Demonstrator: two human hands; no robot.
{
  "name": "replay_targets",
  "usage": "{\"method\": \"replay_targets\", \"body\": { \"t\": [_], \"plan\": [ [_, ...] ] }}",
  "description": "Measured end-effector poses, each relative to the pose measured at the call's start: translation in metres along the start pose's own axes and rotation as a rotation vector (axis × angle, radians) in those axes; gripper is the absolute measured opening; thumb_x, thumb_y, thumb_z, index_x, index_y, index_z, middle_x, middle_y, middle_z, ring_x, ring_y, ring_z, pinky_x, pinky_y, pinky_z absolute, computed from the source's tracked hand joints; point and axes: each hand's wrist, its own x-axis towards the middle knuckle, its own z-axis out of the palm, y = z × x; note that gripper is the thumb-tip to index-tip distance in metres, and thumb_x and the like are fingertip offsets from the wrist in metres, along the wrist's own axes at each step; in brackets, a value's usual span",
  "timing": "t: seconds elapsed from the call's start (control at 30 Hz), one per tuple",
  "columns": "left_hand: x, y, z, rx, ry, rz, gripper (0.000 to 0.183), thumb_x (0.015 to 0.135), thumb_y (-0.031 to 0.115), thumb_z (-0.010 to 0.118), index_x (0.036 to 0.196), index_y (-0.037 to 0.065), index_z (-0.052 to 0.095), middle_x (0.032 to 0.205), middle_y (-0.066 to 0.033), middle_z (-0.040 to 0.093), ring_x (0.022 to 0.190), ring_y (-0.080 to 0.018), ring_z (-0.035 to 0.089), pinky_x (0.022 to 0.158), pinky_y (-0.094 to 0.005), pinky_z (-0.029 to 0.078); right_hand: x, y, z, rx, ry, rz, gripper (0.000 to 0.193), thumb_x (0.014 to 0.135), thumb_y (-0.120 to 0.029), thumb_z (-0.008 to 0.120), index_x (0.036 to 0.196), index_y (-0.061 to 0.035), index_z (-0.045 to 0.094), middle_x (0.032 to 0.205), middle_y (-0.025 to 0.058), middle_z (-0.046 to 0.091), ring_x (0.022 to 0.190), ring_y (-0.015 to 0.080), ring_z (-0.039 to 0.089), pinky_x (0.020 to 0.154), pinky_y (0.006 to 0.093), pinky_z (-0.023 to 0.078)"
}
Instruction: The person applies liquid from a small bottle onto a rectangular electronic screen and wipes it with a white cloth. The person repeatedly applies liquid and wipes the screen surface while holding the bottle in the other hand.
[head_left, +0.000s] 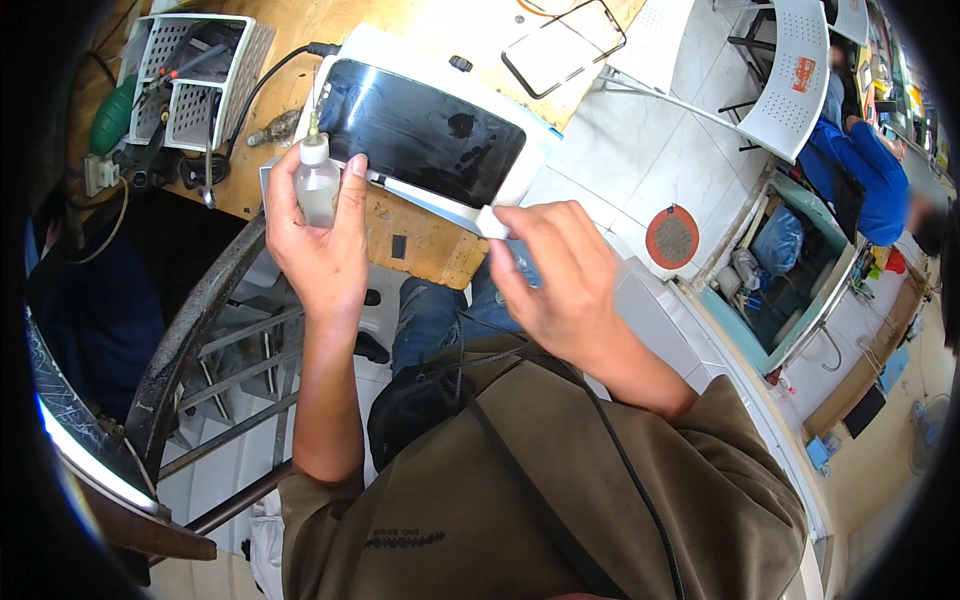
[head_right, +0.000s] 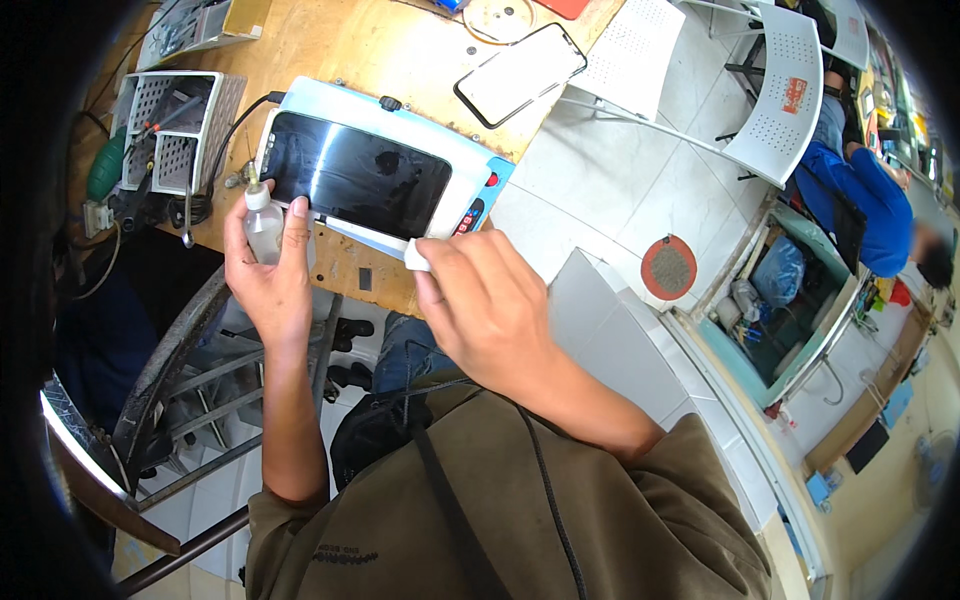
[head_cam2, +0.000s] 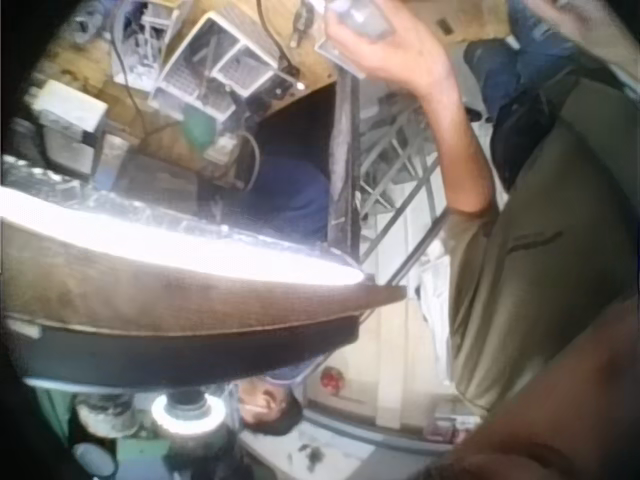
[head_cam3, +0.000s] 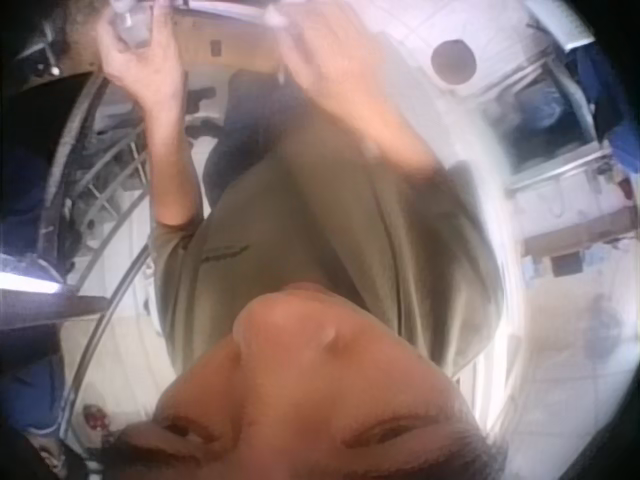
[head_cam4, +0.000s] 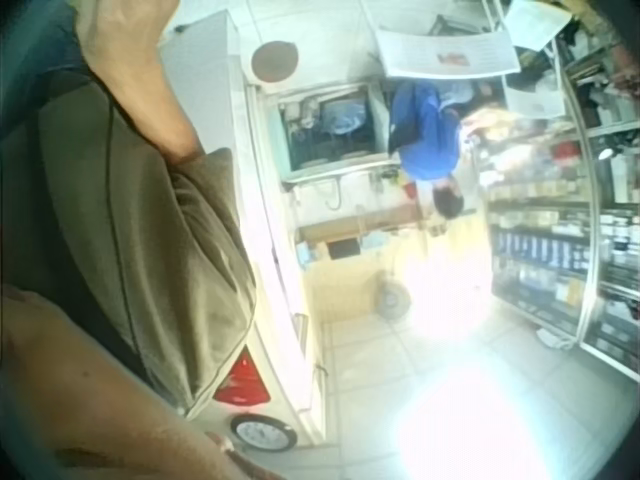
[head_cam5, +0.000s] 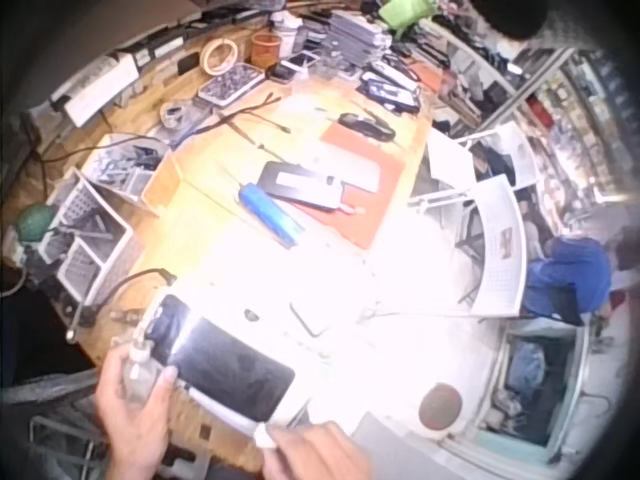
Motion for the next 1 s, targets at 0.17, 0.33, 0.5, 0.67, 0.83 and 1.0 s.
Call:
{"method": "replay_targets", "body": {
  "t": [0.17, 0.33, 0.5, 0.67, 0.83, 1.0],
  "plan": [
    [0.000, -0.002, -0.001, 0.042, -0.019, 0.003, 0.040, 0.100, 0.015, 0.092, 0.131, -0.001, 0.071, 0.114, -0.0100, 0.072, 0.103, -0.0192, 0.068, 0.096, -0.0359, 0.055, 0.001, 0.000, 0.028, -0.098, 0.023, -0.016, 0.034, 0.078, 0.006, 0.088, 0.109, -0.0005, 0.075, 0.094, 0.0104, 0.070, 0.080, 0.0284, 0.068, 0.066, 0.0398, 0.056],
    [0.000, 0.002, -0.001, 0.029, -0.014, -0.051, 0.041, 0.099, 0.014, 0.092, 0.131, -0.001, 0.071, 0.116, -0.0100, 0.073, 0.105, -0.0193, 0.068, 0.097, -0.0363, 0.055, 0.021, -0.013, 0.049, -0.102, 0.041, -0.007, 0.032, 0.078, 0.003, 0.087, 0.107, -0.0018, 0.076, 0.092, 0.0104, 0.069, 0.078, 0.0290, 0.068, 0.066, 0.0401, 0.055],
    [0.000, -0.001, -0.001, 0.014, -0.014, -0.030, 0.041, 0.099, 0.014, 0.092, 0.131, -0.001, 0.071, 0.115, -0.0099, 0.073, 0.105, -0.0200, 0.068, 0.097, -0.0369, 0.055, 0.001, -0.001, 0.017, -0.087, -0.075, -0.038, 0.026, 0.077, -0.001, 0.085, 0.100, -0.0017, 0.073, 0.088, 0.0094, 0.061, 0.079, 0.0286, 0.065, 0.067, 0.0399, 0.054],
    [0.000, 0.001, 0.001, 0.023, 0.006, 0.015, 0.040, 0.099, 0.014, 0.092, 0.131, -0.001, 0.071, 0.115, -0.0103, 0.072, 0.106, -0.0206, 0.068, 0.098, -0.0376, 0.055, 0.002, 0.001, 0.010, -0.081, 0.012, -0.055, 0.036, 0.074, 0.005, 0.086, 0.108, -0.0008, 0.076, 0.092, 0.0108, 0.069, 0.078, 0.0305, 0.067, 0.065, 0.0403, 0.053],
    [0.000, 0.000, -0.002, 0.033, -0.023, -0.030, 0.040, 0.100, 0.015, 0.091, 0.130, -0.001, 0.071, 0.115, -0.0107, 0.073, 0.106, -0.0208, 0.068, 0.098, -0.0377, 0.055, 0.002, 0.001, 0.031, -0.110, 0.029, -0.060, 0.036, 0.073, 0.007, 0.086, 0.107, -0.0007, 0.077, 0.093, 0.0104, 0.070, 0.079, 0.0285, 0.068, 0.065, 0.0402, 0.054],
    [0.001, 0.000, -0.002, 0.025, -0.022, -0.039, 0.040, 0.100, 0.016, 0.091, 0.131, -0.001, 0.071, 0.114, -0.0103, 0.072, 0.105, -0.0202, 0.068, 0.097, -0.0372, 0.055, 0.006, -0.002, 0.035, -0.074, 0.029, -0.030, 0.033, 0.074, 0.006, 0.085, 0.105, -0.0011, 0.076, 0.092, 0.0102, 0.068, 0.078, 0.0287, 0.067, 0.065, 0.0405, 0.054]
  ]
}}
